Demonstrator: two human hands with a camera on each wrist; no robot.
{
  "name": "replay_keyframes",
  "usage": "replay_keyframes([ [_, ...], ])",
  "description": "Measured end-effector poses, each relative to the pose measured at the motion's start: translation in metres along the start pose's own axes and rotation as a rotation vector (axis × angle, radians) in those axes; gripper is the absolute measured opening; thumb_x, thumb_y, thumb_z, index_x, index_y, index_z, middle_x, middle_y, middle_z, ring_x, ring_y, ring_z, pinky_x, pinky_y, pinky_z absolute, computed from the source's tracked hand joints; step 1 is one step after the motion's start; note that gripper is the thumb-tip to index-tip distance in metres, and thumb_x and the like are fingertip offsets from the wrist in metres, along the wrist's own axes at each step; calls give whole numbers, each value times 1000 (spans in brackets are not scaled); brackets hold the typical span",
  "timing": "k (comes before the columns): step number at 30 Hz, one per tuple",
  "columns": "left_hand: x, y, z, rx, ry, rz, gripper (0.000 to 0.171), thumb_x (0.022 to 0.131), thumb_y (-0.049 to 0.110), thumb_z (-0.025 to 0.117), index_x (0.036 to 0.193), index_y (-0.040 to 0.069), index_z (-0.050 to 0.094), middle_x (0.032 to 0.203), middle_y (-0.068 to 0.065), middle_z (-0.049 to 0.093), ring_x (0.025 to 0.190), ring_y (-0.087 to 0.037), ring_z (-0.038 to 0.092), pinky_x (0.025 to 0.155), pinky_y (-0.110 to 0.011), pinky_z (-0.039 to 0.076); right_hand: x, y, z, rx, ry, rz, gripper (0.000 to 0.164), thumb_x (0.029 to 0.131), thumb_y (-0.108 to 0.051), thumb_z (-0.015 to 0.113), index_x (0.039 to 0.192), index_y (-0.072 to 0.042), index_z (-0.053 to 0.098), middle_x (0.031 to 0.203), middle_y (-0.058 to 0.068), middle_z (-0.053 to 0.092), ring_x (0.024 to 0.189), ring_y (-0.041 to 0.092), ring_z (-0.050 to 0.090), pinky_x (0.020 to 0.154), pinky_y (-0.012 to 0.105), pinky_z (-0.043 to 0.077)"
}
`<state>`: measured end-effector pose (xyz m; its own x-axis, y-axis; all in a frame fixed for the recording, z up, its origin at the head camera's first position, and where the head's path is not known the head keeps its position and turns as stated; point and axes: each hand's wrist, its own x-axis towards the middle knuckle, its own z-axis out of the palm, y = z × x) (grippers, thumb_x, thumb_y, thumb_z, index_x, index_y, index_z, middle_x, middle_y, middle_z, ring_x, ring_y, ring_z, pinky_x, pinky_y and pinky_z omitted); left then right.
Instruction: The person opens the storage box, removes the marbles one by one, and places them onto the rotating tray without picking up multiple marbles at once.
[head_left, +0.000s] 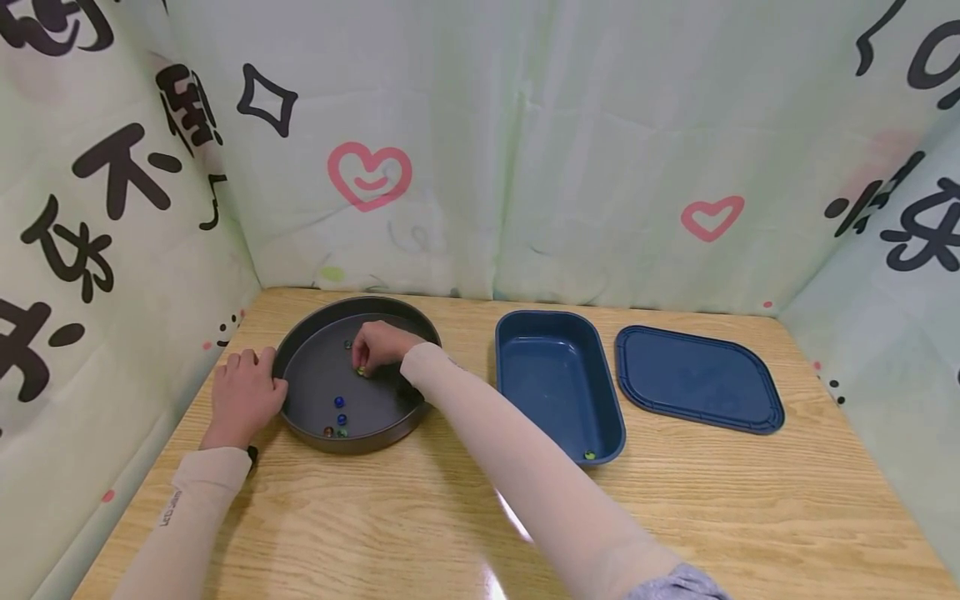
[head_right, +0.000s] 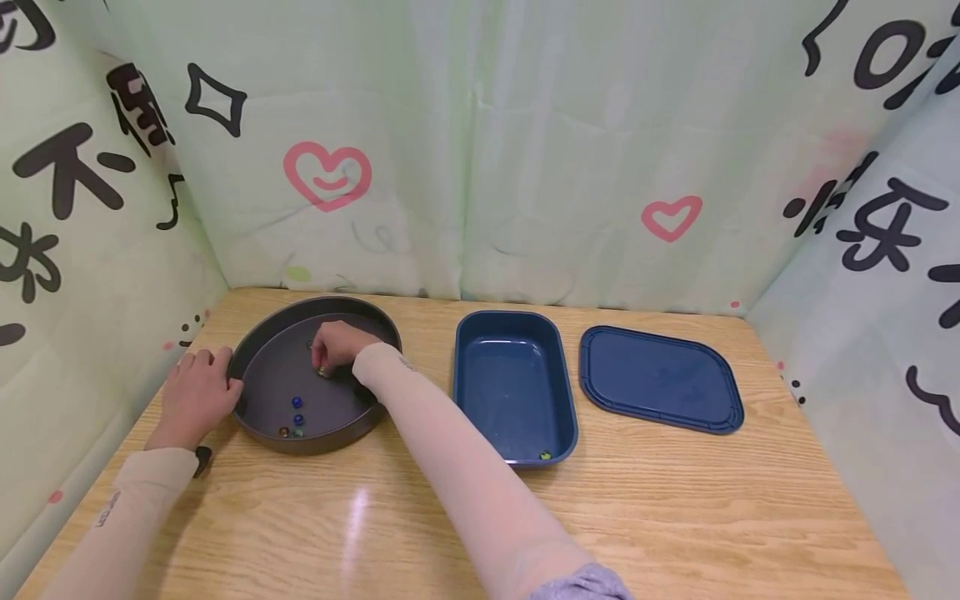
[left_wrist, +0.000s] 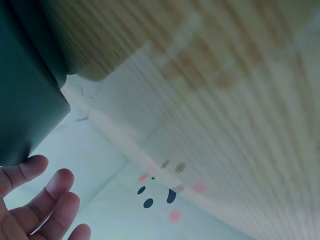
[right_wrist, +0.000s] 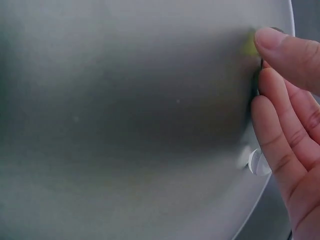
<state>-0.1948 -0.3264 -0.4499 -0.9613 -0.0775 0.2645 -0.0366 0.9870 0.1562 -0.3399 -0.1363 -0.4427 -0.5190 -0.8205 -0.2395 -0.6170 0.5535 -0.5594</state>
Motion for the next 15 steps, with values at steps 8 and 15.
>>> replay_keyframes([
  [8,0,1,0,-11,-7,-5,27,81,11,46,103,-4,47,89,-27,47,83,-42,41,71,-54,35,-3,4,-5,42,3,-37,16,72,-1,78,87,-6,72,77,1,67,70,4,58,64,13,48],
  [15,-1,1,-1,-18,-2,-8,26,81,10,47,102,-4,47,89,-26,47,83,-42,41,72,-54,35,-9,8,-13,162,22,-95,21,72,-3,79,92,-4,73,82,5,70,70,6,60,66,16,51],
])
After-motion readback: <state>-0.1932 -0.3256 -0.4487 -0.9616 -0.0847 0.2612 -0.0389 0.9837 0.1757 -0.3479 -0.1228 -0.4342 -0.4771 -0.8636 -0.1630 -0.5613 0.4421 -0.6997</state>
